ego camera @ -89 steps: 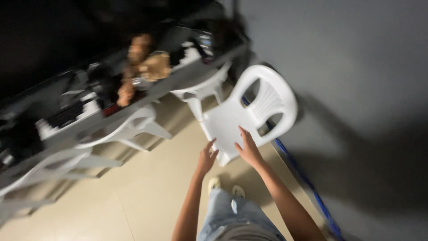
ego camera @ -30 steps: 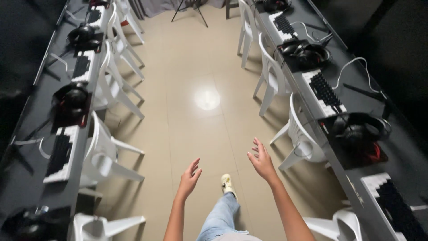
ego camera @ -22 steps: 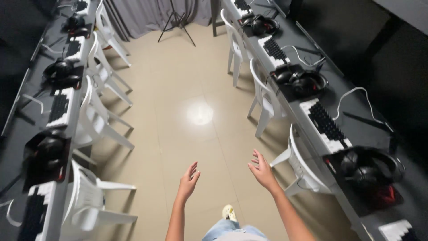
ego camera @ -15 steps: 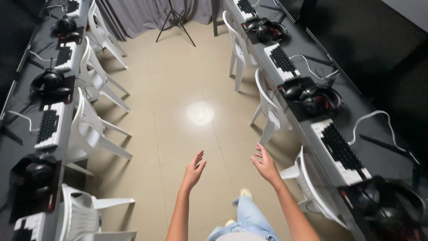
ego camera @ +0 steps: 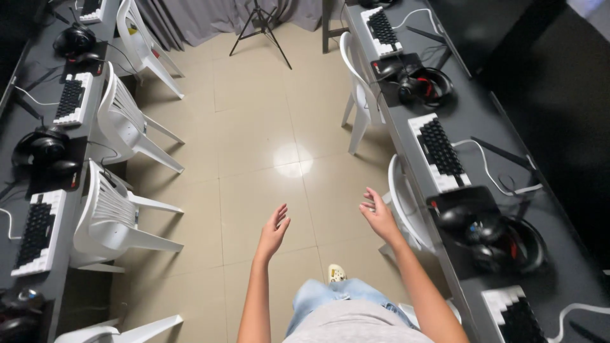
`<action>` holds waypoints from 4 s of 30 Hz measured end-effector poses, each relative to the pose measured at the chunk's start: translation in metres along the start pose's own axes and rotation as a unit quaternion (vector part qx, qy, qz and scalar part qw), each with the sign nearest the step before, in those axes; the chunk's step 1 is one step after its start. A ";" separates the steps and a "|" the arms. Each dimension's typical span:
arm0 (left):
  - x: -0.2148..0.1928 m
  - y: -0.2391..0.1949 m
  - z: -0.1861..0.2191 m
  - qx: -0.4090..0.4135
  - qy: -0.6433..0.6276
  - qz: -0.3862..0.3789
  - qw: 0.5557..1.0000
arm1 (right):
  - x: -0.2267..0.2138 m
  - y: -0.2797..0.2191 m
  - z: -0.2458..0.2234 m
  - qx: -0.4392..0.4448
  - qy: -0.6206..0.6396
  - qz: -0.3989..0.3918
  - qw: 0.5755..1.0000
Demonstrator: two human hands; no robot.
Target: The person repeatedly picks up white plastic chairs from a row of computer desks and stacks them against a wall. They lift each chair by hand, walk to the stacking area, and place it on top of the existing pile.
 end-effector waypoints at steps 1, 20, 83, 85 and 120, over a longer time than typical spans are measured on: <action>-0.005 0.018 0.000 -0.005 -0.001 0.001 1.000 | -0.001 0.024 -0.001 0.004 0.001 -0.003 1.000; -0.077 0.497 0.005 -0.055 0.023 -0.123 0.991 | -0.017 0.470 0.068 0.136 0.414 0.024 0.900; 0.028 0.694 -0.042 0.147 0.347 -0.920 0.108 | 0.282 0.519 0.083 0.066 0.556 0.739 0.375; 0.024 0.659 -0.050 0.179 0.353 -0.913 0.102 | 0.295 0.493 0.062 0.082 0.536 0.752 0.375; 0.029 0.179 0.040 -0.339 0.155 -0.897 0.236 | 0.475 0.260 -0.207 0.279 0.008 0.956 0.090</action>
Point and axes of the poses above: each hand's wrist, its own y-axis towards the middle knuckle, its own x-axis out of the palm, z = x × y, the point moved 4 cm from there along y, towards the middle knuckle, and after that the axes turned 7 degrees about -z, right-handed, at the moved point
